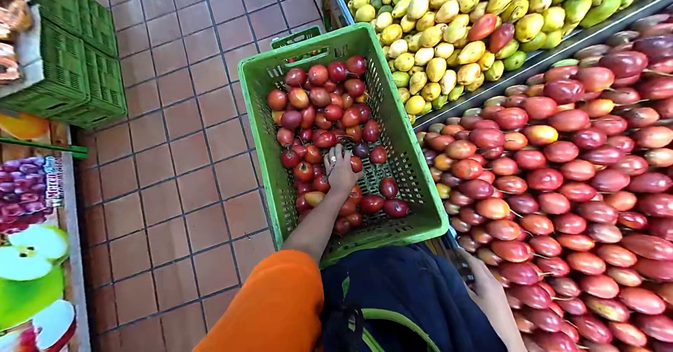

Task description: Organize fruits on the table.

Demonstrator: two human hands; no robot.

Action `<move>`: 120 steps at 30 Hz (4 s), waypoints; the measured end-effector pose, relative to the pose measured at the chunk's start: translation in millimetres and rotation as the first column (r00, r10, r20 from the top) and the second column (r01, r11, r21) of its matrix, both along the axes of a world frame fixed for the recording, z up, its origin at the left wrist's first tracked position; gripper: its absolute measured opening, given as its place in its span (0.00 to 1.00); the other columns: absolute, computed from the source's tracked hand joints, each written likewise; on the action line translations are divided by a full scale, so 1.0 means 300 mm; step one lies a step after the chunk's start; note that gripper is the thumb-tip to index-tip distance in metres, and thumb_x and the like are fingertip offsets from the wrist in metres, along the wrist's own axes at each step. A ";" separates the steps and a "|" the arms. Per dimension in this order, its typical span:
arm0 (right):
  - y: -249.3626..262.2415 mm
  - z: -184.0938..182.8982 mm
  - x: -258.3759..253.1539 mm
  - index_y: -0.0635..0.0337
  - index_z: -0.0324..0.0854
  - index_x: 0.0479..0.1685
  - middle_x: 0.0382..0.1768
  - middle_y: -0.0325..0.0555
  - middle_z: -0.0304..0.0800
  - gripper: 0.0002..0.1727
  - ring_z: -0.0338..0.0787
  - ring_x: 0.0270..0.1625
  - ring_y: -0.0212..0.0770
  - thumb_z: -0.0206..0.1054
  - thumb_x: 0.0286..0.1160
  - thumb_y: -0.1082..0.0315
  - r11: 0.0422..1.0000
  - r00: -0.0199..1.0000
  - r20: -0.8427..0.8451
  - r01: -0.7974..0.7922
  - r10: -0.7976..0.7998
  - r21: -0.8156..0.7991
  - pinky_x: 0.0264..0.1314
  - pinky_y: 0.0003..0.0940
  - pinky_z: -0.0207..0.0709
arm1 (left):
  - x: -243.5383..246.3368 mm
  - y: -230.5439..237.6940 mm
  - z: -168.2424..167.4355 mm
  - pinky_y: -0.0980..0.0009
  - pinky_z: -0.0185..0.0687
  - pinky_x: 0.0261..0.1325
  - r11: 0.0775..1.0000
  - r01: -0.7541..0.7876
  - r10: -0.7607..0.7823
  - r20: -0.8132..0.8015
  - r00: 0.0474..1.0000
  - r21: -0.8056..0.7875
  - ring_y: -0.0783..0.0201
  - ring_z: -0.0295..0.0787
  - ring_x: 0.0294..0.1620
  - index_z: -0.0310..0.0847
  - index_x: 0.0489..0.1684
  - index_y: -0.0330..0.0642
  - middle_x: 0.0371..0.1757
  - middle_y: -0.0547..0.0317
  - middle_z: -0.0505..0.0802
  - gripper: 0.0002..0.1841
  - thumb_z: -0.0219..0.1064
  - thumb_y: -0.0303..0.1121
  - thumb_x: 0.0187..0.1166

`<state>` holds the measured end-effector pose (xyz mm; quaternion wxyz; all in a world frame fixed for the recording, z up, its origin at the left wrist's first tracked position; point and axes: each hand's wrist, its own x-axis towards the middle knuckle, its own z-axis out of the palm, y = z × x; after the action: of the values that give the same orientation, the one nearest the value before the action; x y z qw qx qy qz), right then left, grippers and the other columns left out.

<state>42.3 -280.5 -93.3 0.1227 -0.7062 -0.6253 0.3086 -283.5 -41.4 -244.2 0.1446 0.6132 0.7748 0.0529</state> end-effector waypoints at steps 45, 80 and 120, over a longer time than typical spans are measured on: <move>0.175 0.173 0.051 0.54 0.64 0.85 0.68 0.55 0.84 0.30 0.92 0.59 0.55 0.53 0.91 0.48 0.858 0.162 -0.874 0.339 -0.459 -0.387 0.59 0.57 0.89 | 0.139 0.238 0.678 0.62 0.68 0.84 0.724 0.671 -0.538 0.739 0.405 0.159 0.59 0.72 0.81 0.65 0.81 0.29 0.80 0.39 0.76 0.35 0.54 0.50 0.83; 0.498 -0.170 1.373 0.59 0.54 0.93 0.86 0.67 0.59 0.46 0.92 0.54 0.60 0.74 0.74 0.68 0.603 0.572 -0.208 0.787 -0.793 -0.131 0.51 0.51 0.90 | 2.179 0.264 0.430 0.43 0.90 0.36 0.289 0.916 -0.955 -0.150 0.256 -0.277 0.43 0.93 0.43 0.76 0.80 0.63 0.84 0.50 0.74 0.30 0.75 0.41 0.75; 0.309 -0.327 1.531 0.50 0.82 0.64 0.62 0.51 0.86 0.39 0.80 0.70 0.61 0.71 0.54 0.34 0.701 0.666 0.226 0.648 -0.711 0.298 0.76 0.72 0.58 | 2.403 0.047 0.305 0.48 0.55 0.88 -0.069 0.997 -0.947 0.313 -0.072 0.023 0.59 0.69 0.84 0.63 0.88 0.58 0.81 0.56 0.77 0.27 0.46 0.52 0.93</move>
<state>501.5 -187.8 -191.3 0.1923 -0.9138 -0.3531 0.0578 437.4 -27.3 -152.7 0.2921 0.9506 0.0665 -0.0813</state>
